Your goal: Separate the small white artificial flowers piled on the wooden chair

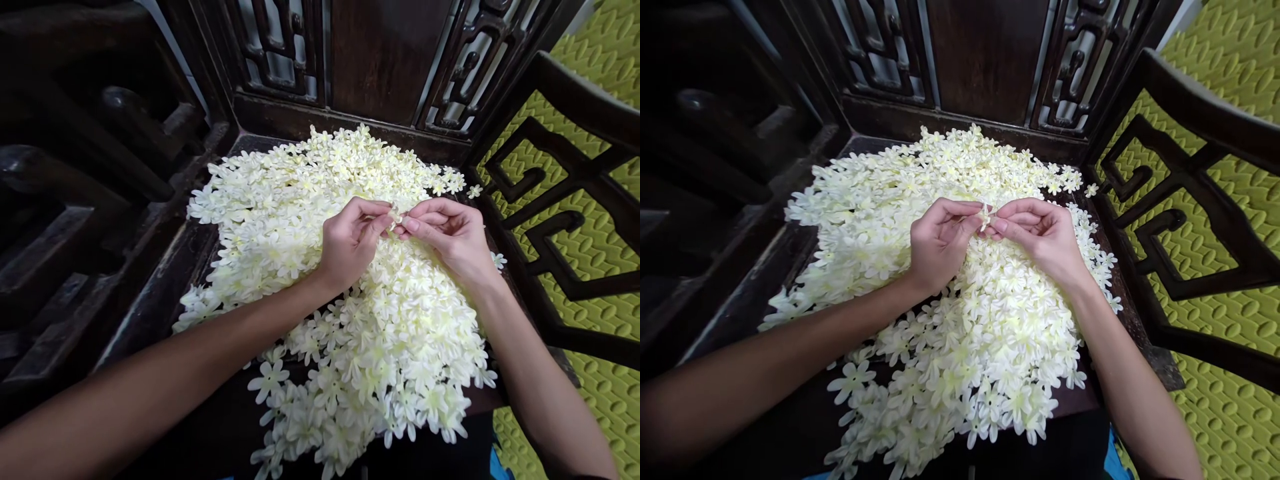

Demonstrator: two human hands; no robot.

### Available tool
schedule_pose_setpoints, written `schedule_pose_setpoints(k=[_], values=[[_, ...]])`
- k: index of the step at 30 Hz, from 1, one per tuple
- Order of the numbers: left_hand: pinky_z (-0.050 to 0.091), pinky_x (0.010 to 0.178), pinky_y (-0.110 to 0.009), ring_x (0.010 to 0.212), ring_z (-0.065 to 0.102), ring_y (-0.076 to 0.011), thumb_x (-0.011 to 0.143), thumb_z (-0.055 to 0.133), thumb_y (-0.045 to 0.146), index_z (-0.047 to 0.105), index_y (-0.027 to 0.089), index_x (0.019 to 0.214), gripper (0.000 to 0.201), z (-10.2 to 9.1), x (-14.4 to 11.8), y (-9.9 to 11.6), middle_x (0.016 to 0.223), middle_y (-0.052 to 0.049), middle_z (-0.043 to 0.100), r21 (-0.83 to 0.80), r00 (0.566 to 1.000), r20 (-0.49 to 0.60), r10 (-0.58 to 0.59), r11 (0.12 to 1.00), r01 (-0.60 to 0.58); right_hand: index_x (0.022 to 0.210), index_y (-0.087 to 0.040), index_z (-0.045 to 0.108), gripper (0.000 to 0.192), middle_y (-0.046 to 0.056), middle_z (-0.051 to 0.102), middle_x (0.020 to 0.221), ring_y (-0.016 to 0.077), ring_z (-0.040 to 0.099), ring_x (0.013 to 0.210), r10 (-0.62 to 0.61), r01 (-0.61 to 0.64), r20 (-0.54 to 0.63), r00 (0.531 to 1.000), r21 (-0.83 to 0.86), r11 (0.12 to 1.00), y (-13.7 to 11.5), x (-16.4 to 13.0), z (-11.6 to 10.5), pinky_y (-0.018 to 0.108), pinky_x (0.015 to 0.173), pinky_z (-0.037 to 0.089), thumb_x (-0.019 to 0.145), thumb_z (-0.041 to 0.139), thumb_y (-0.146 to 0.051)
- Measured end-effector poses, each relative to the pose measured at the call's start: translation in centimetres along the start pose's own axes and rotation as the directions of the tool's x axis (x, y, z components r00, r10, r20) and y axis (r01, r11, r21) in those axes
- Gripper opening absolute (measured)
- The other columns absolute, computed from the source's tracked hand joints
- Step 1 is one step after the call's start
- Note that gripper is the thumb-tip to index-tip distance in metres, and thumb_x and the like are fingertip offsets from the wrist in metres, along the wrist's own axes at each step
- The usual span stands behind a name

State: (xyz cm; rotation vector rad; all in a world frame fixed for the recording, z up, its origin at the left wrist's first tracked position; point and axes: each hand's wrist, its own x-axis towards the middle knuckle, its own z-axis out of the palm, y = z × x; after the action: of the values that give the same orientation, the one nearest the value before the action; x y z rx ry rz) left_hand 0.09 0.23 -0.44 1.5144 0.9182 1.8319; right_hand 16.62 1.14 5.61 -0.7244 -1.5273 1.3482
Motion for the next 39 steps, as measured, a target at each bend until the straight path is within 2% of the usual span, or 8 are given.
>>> schedule_pose_setpoints(k=[7,25,30,36,39], values=[[0.062,0.068,-0.022,0.079,0.071,-0.0105,0.088,0.069,0.030,0.066,0.017,0.093,0.015,0.0,0.0,-0.2,0.095,-0.004,0.073,-0.046,0.998,0.022,-0.062,0.997,0.063,0.090,-0.016,0.074,0.014,0.002,0.078,0.078,0.0158,0.076,0.073,0.002,-0.002,-0.011,1.000,0.020,1.000,0.2,0.0,0.0,0.030,0.076,0.064,0.079,0.082,-0.014],[0.059,0.073,-0.025,0.084,0.070,-0.0116,0.088,0.069,0.029,0.066,0.018,0.091,0.012,0.0,0.1,-0.2,0.094,-0.004,0.072,-0.056,0.999,0.042,-0.022,0.998,0.025,0.088,-0.017,0.076,0.013,0.002,0.077,0.076,0.0150,0.073,0.069,0.025,-0.025,-0.020,0.999,0.006,1.000,-0.2,-0.1,0.0,0.027,0.069,0.061,0.078,0.082,-0.011],[0.059,0.071,-0.024,0.085,0.069,-0.0115,0.088,0.069,0.029,0.066,0.019,0.093,0.012,0.0,0.1,-0.2,0.096,-0.004,0.071,-0.065,0.999,0.040,-0.029,0.997,0.031,0.088,-0.016,0.076,0.012,0.003,0.078,0.077,0.0149,0.074,0.070,0.012,-0.012,-0.021,1.000,-0.007,1.000,-0.3,-0.1,0.1,0.025,0.067,0.061,0.080,0.081,-0.011],[0.059,0.068,-0.024,0.078,0.069,-0.0106,0.092,0.063,0.035,0.061,0.020,0.097,0.015,0.0,0.1,0.3,0.090,-0.002,0.068,-0.115,0.993,0.090,-0.082,0.989,0.092,0.085,-0.018,0.076,0.011,0.001,0.077,0.073,0.0153,0.074,0.069,-0.038,0.036,-0.058,0.998,-0.037,0.999,-0.6,-0.3,0.7,0.026,0.067,0.062,0.078,0.082,-0.011],[0.059,0.069,-0.022,0.082,0.070,-0.0105,0.090,0.066,0.034,0.060,0.022,0.099,0.016,-0.1,0.2,0.4,0.092,-0.001,0.067,-0.096,0.997,0.070,-0.037,0.994,0.044,0.086,-0.018,0.076,0.014,0.001,0.076,0.073,0.0156,0.074,0.068,-0.059,0.052,-0.068,0.996,-0.100,0.994,-0.9,-0.5,1.0,0.026,0.064,0.062,0.076,0.083,-0.010]])
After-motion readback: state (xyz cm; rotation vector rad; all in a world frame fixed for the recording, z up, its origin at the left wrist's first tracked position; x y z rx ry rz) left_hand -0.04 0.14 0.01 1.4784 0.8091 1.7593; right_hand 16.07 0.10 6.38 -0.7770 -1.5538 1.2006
